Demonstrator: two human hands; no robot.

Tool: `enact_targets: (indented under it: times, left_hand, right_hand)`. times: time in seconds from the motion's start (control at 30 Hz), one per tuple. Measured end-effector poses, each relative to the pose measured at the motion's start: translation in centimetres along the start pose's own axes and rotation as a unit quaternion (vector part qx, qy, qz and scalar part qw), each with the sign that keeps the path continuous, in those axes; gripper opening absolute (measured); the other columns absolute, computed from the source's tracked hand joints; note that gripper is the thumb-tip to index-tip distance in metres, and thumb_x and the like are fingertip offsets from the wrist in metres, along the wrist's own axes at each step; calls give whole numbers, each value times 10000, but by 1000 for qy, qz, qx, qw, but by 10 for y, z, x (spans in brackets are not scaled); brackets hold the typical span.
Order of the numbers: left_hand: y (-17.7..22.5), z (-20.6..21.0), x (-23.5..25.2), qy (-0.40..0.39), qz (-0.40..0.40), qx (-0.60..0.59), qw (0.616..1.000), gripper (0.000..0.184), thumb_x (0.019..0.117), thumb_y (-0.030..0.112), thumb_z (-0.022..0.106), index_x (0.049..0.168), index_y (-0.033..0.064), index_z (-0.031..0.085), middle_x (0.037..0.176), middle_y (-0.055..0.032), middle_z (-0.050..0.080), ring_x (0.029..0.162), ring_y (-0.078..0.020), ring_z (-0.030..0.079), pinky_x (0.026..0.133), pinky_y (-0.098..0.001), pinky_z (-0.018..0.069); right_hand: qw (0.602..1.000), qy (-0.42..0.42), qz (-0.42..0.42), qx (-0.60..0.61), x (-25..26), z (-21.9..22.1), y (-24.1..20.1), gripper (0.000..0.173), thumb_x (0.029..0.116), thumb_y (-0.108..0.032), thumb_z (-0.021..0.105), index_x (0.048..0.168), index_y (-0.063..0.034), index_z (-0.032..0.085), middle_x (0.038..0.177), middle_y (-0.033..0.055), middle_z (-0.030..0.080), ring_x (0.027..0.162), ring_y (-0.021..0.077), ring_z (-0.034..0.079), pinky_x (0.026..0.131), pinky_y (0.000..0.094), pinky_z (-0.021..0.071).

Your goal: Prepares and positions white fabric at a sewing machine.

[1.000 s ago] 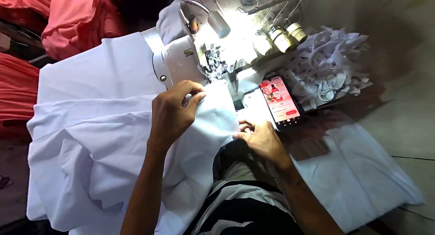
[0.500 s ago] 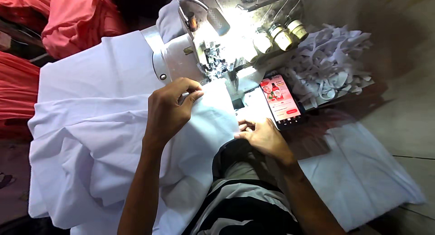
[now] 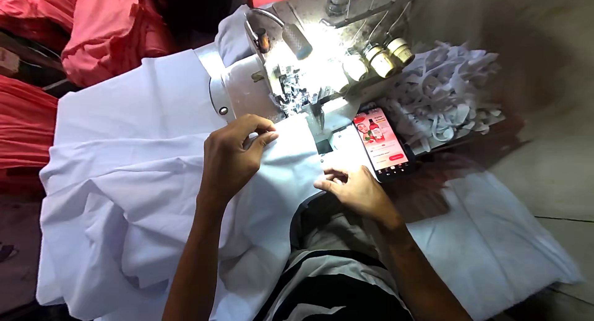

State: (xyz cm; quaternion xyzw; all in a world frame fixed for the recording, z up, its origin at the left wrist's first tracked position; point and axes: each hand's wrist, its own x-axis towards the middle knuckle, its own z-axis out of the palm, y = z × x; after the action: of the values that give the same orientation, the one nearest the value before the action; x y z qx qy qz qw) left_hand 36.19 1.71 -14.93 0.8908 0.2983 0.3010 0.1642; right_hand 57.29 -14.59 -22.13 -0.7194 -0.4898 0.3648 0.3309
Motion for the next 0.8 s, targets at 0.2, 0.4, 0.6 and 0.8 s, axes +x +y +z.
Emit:
enact_targets:
  times: [0.2, 0.4, 0.6, 0.8]
  left_hand:
    - [-2, 2, 0, -2, -12, -9, 1000, 107, 968, 230, 692, 1040, 162, 733, 945, 74, 712, 741, -4, 587, 640, -215, 465]
    - [-2, 3, 1, -1, -15, -2, 1000, 104, 968, 237, 689, 1032, 171, 738, 940, 78, 712, 742, 0, 591, 638, -213, 468]
    - [-2, 3, 2, -1, -17, 4, 1000, 101, 965, 240, 687, 1033, 187, 738, 970, 89, 722, 761, -10, 603, 649, -237, 472]
    - [0, 5, 3, 3, -16, 29, 999, 123, 957, 237, 681, 1047, 178, 741, 986, 68, 731, 822, -43, 656, 687, -273, 529]
  right_hand:
    - [998, 50, 23, -1, 2, 10, 0, 176, 841, -334, 814, 925, -180, 800, 805, -87, 753, 733, 5, 679, 738, 286, 551]
    - [998, 47, 20, 19, 2, 10, 0, 309, 780, -257, 877, 1039, -143, 753, 793, -102, 726, 691, -9, 637, 694, 233, 528]
    - [998, 58, 13, 7, 0, 11, 0, 401, 736, -255, 905, 1079, -151, 725, 784, -111, 711, 673, 11, 618, 674, 247, 513]
    - [998, 67, -4, -13, -1, 12, -1, 459, 714, -282, 910, 1102, -142, 707, 769, -98, 685, 663, 37, 604, 663, 277, 509]
